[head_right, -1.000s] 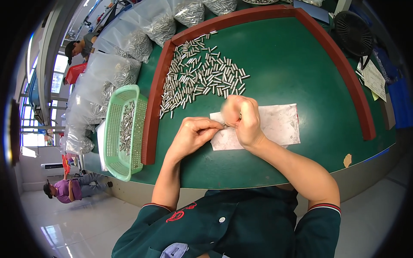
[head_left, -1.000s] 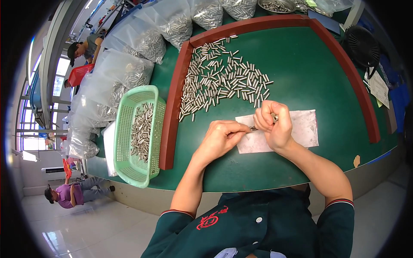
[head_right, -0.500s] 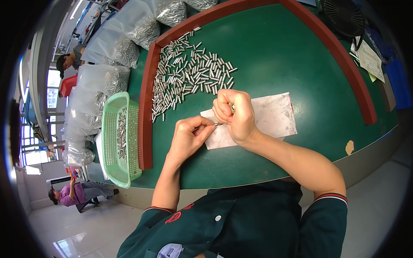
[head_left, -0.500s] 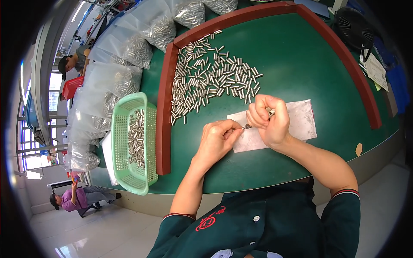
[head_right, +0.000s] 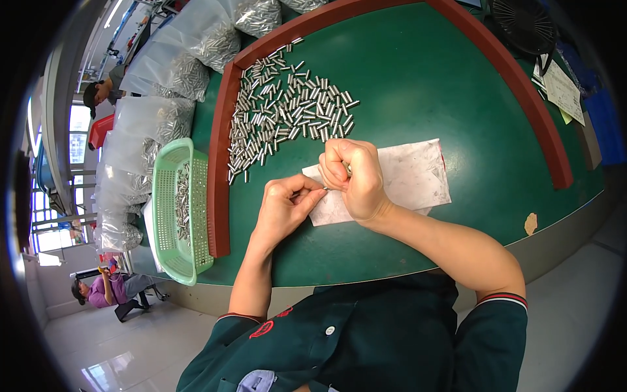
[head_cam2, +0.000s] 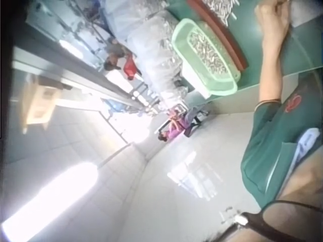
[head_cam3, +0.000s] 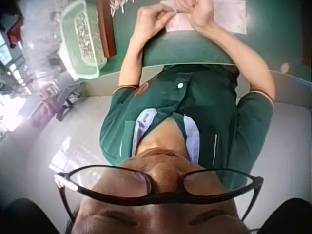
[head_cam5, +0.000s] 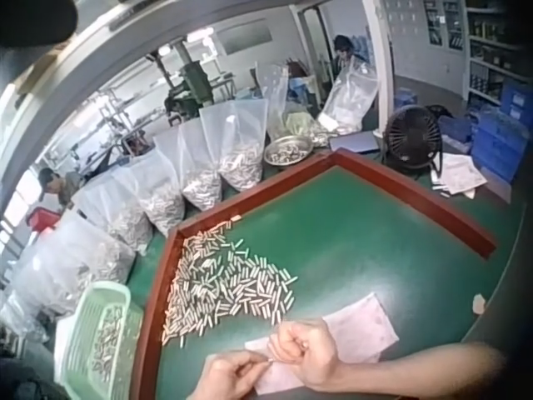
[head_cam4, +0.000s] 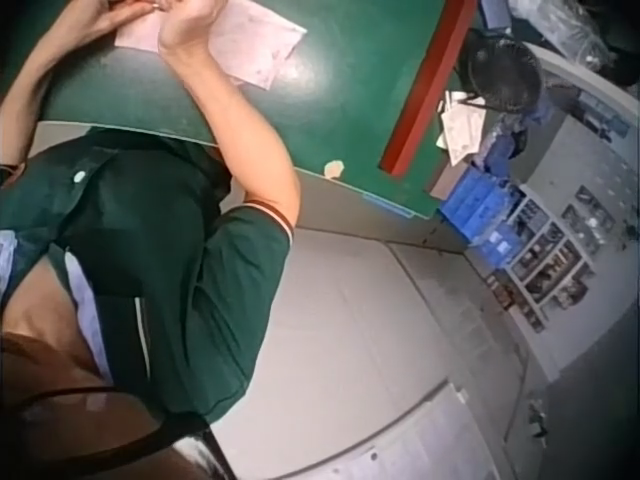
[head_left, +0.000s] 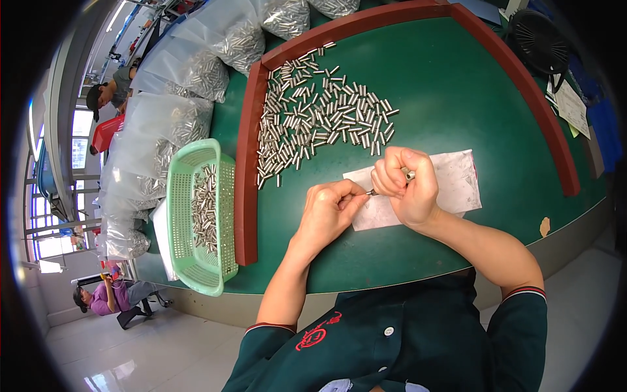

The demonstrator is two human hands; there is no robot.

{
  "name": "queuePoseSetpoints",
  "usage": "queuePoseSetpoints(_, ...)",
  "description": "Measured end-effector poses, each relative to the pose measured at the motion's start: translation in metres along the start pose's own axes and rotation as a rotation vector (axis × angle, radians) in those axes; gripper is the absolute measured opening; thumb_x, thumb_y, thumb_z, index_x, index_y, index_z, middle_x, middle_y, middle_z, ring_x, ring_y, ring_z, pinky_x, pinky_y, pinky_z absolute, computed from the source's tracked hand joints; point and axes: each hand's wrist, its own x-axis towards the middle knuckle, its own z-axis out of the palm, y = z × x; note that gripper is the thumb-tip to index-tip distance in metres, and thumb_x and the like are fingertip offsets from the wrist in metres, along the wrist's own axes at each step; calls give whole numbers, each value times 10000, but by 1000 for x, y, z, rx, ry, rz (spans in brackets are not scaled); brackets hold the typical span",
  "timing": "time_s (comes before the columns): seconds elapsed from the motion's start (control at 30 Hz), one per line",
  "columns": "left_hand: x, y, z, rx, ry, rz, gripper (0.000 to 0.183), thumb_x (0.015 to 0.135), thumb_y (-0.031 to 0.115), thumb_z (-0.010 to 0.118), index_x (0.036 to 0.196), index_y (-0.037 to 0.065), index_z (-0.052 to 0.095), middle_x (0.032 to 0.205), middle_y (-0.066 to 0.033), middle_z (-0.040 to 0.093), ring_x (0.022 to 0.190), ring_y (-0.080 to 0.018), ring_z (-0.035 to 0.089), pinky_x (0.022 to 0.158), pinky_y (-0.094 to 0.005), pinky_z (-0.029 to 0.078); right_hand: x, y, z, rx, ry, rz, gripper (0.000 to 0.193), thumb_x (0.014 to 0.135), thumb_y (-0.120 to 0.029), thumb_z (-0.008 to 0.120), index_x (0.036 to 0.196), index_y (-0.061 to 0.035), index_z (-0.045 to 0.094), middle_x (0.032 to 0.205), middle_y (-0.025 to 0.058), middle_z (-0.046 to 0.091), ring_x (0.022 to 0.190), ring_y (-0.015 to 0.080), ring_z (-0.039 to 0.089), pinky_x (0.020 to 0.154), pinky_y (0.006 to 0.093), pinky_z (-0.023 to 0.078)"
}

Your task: Manual assembly and inspection of small metal pins and terminal components at a factory workbench.

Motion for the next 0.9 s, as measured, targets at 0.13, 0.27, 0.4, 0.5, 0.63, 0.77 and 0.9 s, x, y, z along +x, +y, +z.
queuePoseSetpoints(0.13,1,3,-2,-10,-13,-15,74,688,31,642,689,-20,589,488,-88,462,417,-154,413,426,-288,350,-3,4,2,-158,-31,-25,358,834,-248,308,514,-91,278,430,-13,250,415,79,195,420,243,181)
queuePoseSetpoints(0.27,1,6,-2,8,-7,20,78,687,30,639,698,-23,583,504,-105,466,429,-163,429,441,-283,363,-5,7,4,-271,-27,-73,355,833,-244,313,516,-88,276,437,-11,252,424,80,199,421,245,178)
queuePoseSetpoints(0.4,-3,3,0,-100,38,-4,83,732,42,623,751,-21,573,555,-45,506,494,-102,457,465,-258,370,-3,6,5,-223,3,-66,358,834,-249,318,517,-88,273,440,-11,254,426,80,199,420,245,177)
queuePoseSetpoints(0.5,1,-3,-9,-796,11,-231,74,819,94,563,807,23,545,715,-24,540,624,-44,439,559,-191,355,-2,3,2,-150,0,-34,344,830,-221,309,518,-82,271,454,-12,256,432,76,213,419,241,186)
queuePoseSetpoints(0.63,2,-17,-14,-1428,-118,-339,124,840,134,548,892,25,518,746,-38,489,560,-59,333,507,-187,295,-3,1,3,-112,-37,-9,332,830,-192,302,521,-76,269,467,-14,256,435,72,222,414,237,189)
queuePoseSetpoints(0.77,4,-16,-18,-1426,-68,-437,240,835,120,545,1017,-34,517,754,-29,503,573,-50,367,509,-177,317,0,1,4,-111,-18,-4,377,849,-258,308,511,-92,282,418,-12,251,399,77,188,398,244,167)
queuePoseSetpoints(0.9,5,-20,-19,-1447,-13,-449,203,850,176,525,938,-6,528,772,-67,525,591,-88,409,533,-213,355,1,1,4,-112,-27,1,378,851,-261,304,513,-94,279,417,-12,248,395,76,180,396,245,165)
